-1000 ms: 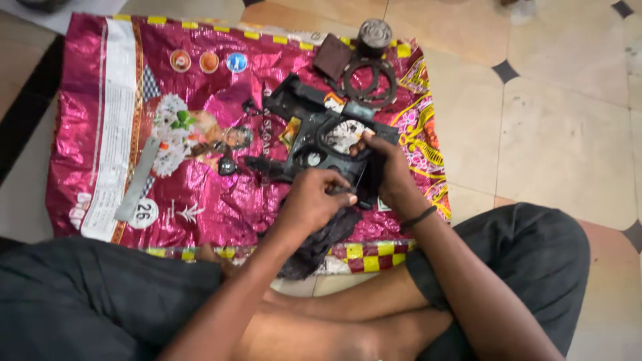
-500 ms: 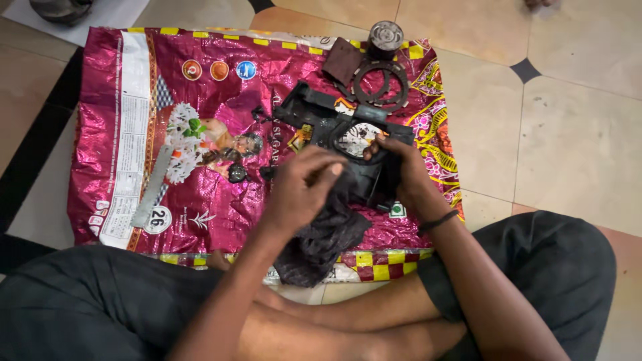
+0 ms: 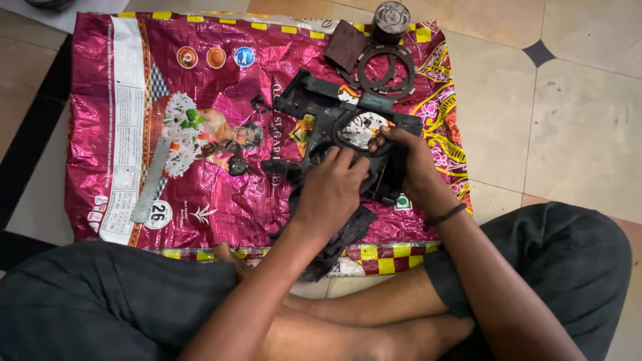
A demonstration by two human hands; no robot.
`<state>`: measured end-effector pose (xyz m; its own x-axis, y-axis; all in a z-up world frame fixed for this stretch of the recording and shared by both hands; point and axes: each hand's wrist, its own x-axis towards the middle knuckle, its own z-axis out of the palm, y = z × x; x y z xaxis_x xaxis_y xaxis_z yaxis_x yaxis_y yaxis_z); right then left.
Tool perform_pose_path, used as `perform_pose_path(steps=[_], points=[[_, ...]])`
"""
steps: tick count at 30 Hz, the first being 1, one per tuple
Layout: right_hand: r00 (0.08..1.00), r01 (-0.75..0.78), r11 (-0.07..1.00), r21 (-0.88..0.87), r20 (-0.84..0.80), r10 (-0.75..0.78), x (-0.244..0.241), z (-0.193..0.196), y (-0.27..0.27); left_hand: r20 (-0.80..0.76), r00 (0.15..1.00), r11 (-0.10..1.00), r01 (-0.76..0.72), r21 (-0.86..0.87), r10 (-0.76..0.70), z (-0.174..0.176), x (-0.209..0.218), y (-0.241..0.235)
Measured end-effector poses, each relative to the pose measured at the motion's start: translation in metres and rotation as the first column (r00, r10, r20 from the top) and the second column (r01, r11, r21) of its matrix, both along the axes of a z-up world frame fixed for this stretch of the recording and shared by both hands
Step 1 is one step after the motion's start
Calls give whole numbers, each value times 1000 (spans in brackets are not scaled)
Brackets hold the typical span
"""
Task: The person sits on the floor and cleans a black mechanical part using a dark cloth. They wipe the surface and crevices of the part repeatedly, turning it over to access different sides. The part is placed on a large pink and yellow rice sack during the process.
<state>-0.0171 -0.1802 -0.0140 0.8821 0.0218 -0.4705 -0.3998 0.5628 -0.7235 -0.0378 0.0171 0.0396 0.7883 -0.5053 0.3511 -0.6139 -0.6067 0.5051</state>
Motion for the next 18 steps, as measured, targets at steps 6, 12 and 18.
perform_pose_path(steps=[6,12,18], points=[[998,-6,1000,-29,69,8,0,-6,-3,127,989,996,-87,36,82,-25,3,-14],[985,-44,999,-16,164,46,-3,-13,-2,61,965,964,-260,52,256,-37,9,-23],[966,-50,993,-105,249,75,-5,-6,-1,14,952,933,-297,-200,306,-30,17,-4]])
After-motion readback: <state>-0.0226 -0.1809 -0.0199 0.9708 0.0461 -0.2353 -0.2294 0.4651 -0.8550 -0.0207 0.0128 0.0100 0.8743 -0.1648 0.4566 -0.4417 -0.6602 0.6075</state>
